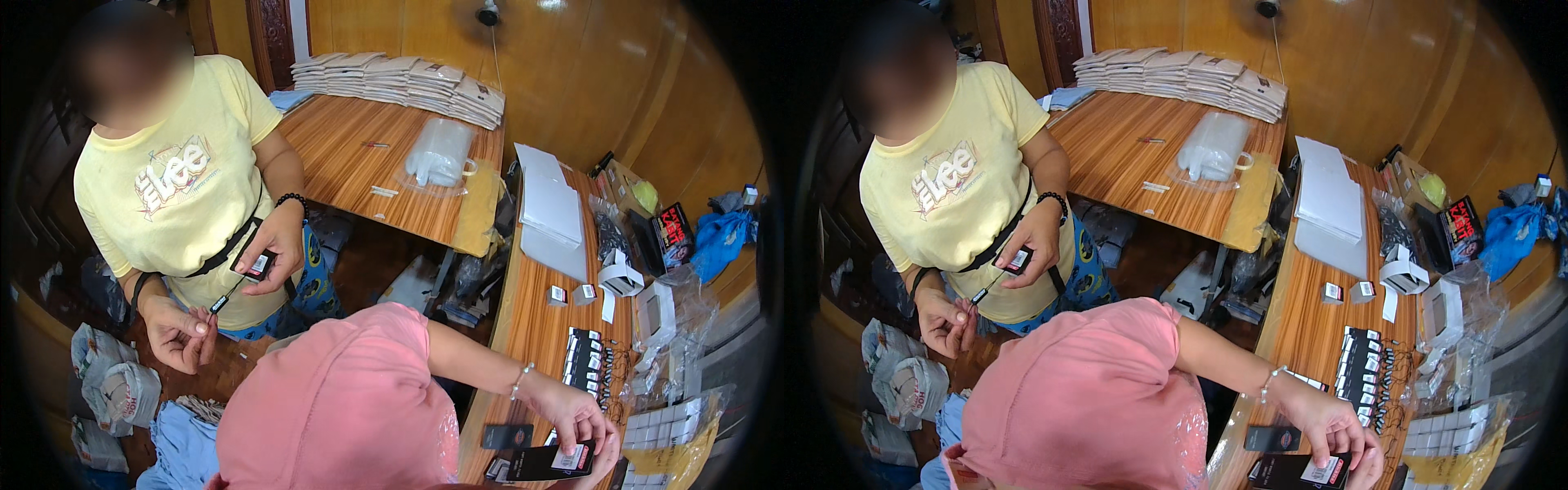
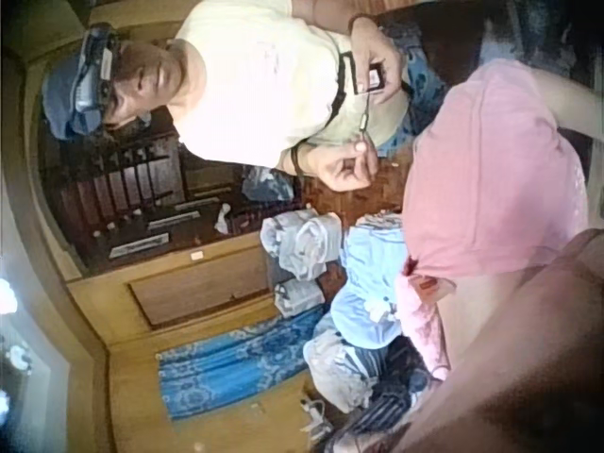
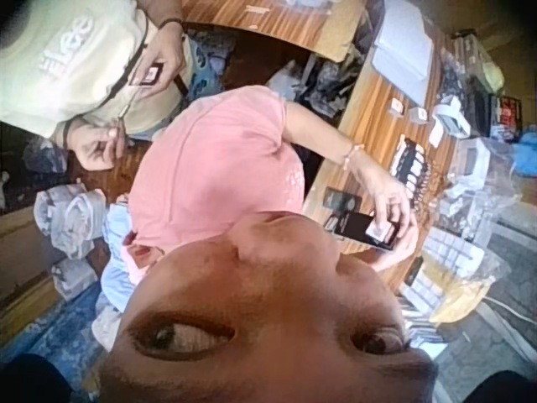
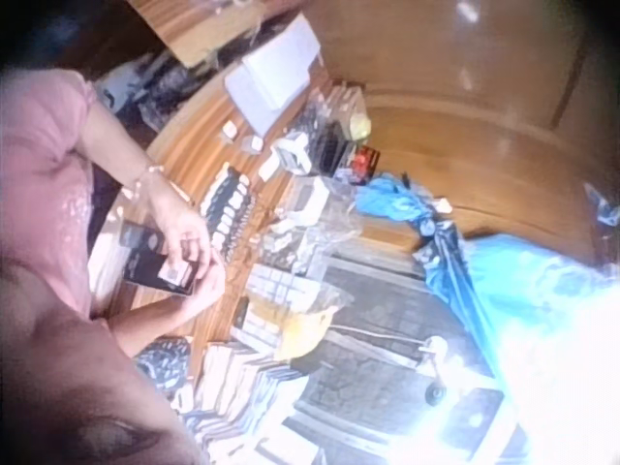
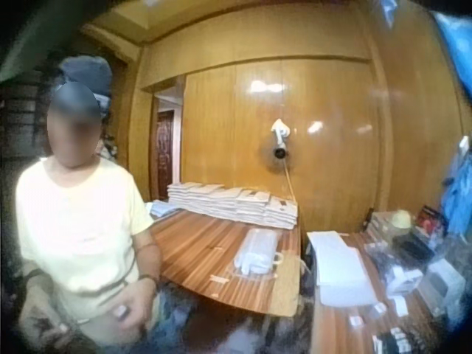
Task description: The person attaches plastic tags to clothing labels and garments by hand at a wooden table. They pick up the tags and labels, thread them together, and place the finished items in stacks.
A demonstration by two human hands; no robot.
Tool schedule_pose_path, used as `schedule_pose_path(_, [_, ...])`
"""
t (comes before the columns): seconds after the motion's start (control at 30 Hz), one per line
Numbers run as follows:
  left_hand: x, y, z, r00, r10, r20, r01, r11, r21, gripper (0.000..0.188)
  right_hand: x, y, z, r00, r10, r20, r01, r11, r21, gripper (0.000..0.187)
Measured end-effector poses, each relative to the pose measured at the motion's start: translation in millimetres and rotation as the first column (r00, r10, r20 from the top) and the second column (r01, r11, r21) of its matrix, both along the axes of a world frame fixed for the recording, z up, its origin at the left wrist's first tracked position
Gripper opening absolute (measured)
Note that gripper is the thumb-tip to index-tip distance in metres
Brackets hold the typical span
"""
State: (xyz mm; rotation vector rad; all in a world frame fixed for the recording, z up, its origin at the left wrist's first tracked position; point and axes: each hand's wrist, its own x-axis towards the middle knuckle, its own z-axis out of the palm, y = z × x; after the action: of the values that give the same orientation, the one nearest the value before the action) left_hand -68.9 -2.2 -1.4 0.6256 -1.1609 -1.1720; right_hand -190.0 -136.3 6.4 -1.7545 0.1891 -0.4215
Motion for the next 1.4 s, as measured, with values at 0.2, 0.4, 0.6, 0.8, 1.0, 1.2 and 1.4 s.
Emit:
schedule_pose_path(0.2, [-4.1, 3.7, -6.6, 0.993, -0.106, 0.042, 0.107, 0.994, -0.019, 0.034, 2.6, -15.0, -11.2, 0.986, 0.072, -0.147, -0.058, 0.993, 0.1, 0.035])
schedule_pose_path(0.4, [-0.5, 9.9, 0.6, 0.996, -0.061, -0.057, 0.061, 0.998, -0.011, 0.034, 8.4, -5.8, -18.3, 0.992, 0.097, -0.075, -0.083, 0.98, 0.179, 0.034])
schedule_pose_path(0.6, [5.8, 6.3, -4.4, 0.998, -0.057, -0.035, 0.056, 0.998, -0.019, 0.036, 17.1, 13.0, -0.8, 0.967, 0.073, -0.243, 0.012, 0.943, 0.332, 0.042])
schedule_pose_path(0.8, [11.8, 9.1, -5.5, 0.998, -0.029, -0.051, 0.028, 1.0, -0.011, 0.037, 19.0, 31.4, 5.1, 0.975, 0.086, -0.204, -0.01, 0.938, 0.346, 0.05])
schedule_pose_path(1.0, [14.0, 10.4, -4.7, 0.982, -0.101, -0.16, 0.105, 0.994, 0.018, 0.035, 21.8, 21.0, -1.7, 0.976, 0.086, -0.2, -0.003, 0.922, 0.386, 0.042])
schedule_pose_path(1.2, [18.0, 3.1, -9.2, 0.989, -0.095, -0.114, 0.096, 0.995, 0.002, 0.036, 19.9, 16.1, -2.6, 0.989, 0.028, -0.143, 0.012, 0.962, 0.273, 0.034])
schedule_pose_path(1.4, [25.5, 1.5, -19.3, 0.989, -0.095, -0.109, 0.096, 0.995, -0.001, 0.04, 5.5, -15.1, -13.0, 0.999, 0.042, 0.032, -0.045, 0.994, 0.096, 0.027])
